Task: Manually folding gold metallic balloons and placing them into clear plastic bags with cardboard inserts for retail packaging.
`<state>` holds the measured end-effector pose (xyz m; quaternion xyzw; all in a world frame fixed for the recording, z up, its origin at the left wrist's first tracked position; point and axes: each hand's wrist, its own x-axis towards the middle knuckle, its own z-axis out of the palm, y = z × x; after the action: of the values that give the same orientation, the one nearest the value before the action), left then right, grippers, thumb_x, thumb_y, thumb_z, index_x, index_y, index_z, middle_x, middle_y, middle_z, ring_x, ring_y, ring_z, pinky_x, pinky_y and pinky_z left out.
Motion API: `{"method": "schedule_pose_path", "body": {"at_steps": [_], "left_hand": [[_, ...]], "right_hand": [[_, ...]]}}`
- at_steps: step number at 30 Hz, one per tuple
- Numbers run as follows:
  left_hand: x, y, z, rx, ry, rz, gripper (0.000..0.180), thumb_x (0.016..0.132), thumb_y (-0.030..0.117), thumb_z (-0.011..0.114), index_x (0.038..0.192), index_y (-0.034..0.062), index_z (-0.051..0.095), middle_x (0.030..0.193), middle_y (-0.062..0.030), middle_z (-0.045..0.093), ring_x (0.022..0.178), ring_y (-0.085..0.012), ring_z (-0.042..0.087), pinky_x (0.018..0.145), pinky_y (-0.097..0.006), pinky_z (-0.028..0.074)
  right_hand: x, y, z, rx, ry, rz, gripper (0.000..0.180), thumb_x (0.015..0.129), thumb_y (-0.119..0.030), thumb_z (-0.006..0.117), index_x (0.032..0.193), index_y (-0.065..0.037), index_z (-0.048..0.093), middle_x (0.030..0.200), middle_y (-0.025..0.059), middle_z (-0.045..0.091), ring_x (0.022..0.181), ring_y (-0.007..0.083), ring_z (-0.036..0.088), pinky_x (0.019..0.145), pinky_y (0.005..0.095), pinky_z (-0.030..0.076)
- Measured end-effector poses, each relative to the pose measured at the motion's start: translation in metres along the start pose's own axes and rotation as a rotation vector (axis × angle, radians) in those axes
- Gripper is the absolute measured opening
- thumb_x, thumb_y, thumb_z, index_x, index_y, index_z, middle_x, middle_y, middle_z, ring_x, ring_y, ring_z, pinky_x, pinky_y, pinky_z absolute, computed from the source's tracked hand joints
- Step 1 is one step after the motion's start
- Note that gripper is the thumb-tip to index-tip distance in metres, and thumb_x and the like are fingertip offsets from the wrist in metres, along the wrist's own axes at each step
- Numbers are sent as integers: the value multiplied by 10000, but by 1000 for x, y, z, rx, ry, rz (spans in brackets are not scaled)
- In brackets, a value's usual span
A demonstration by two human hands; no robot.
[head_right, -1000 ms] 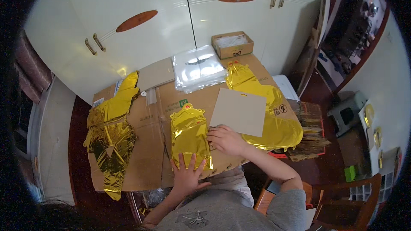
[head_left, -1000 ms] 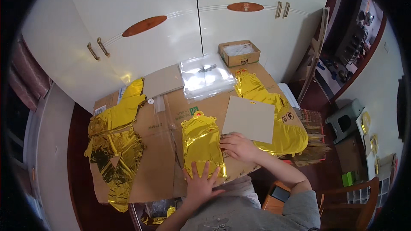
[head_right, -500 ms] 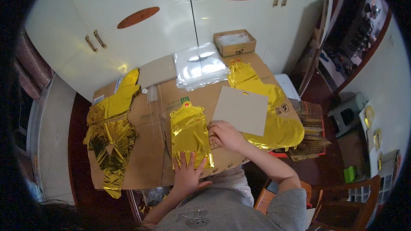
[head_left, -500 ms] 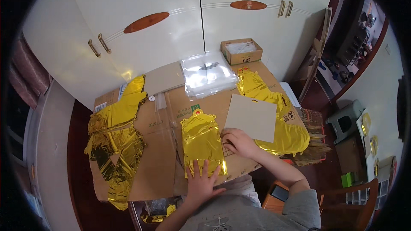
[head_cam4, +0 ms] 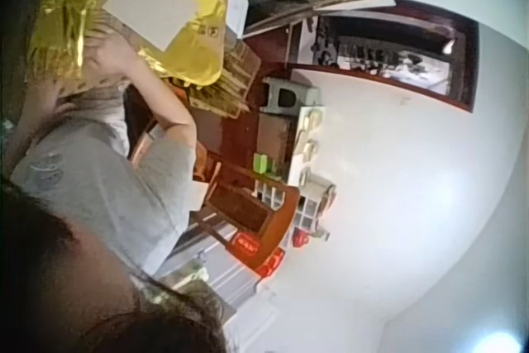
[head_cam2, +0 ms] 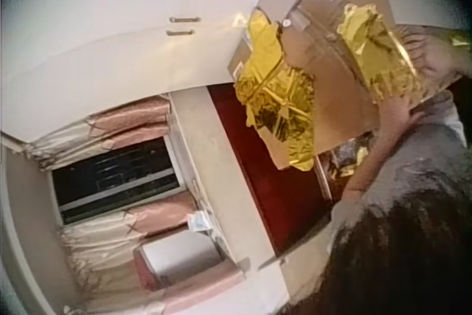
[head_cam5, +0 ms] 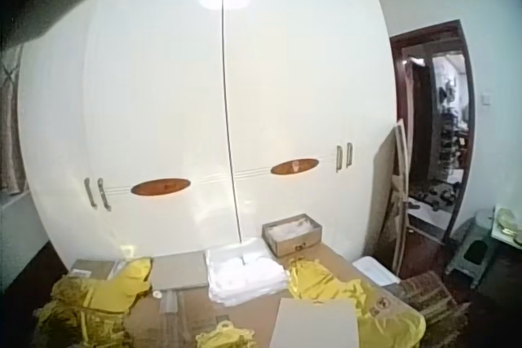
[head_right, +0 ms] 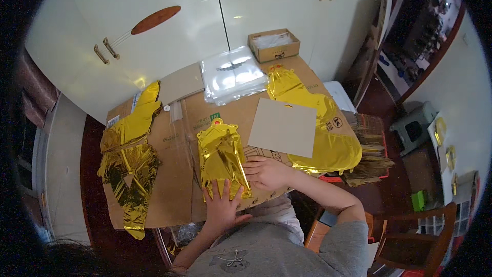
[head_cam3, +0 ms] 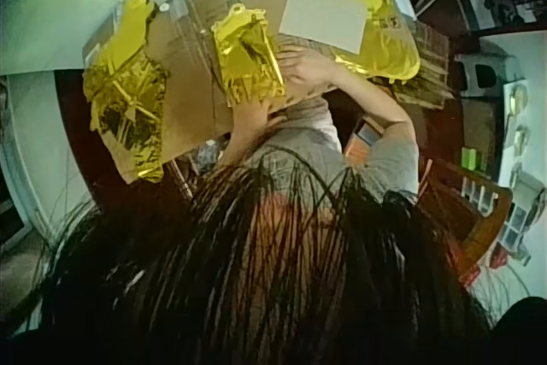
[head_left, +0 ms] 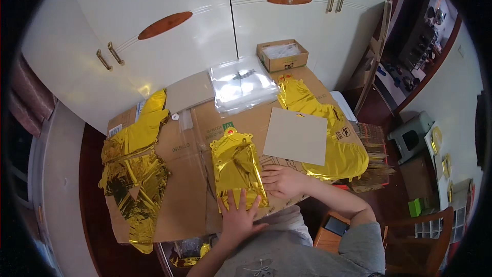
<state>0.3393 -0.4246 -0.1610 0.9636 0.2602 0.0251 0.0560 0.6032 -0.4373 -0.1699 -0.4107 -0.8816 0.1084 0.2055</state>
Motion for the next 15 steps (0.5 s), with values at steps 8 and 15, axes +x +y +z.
{"method": "schedule_pose_path", "body": {"at_steps": [8,15], "left_hand": [[1,1,1,-16,-20,-22,938,670,753,652,1415,210,479,1475,-278,316,1349,-584,211,1004,-792,140],[1,1,0,-19,-48,-38,916,681,761,619,1425,248,470,1484,-250,313,1352,-586,197,999,-793,133]], "right_hand": [[-10,-3,-6,-44,11,13,396,846,-210,570,1188,-30,656,1287,128,610,1270,242,520,1154,452,290],[5,13,-2,-164,113,102,414,848,-225,610,1213,-32,631,1303,116,589,1255,248,526,1119,425,349]]}}
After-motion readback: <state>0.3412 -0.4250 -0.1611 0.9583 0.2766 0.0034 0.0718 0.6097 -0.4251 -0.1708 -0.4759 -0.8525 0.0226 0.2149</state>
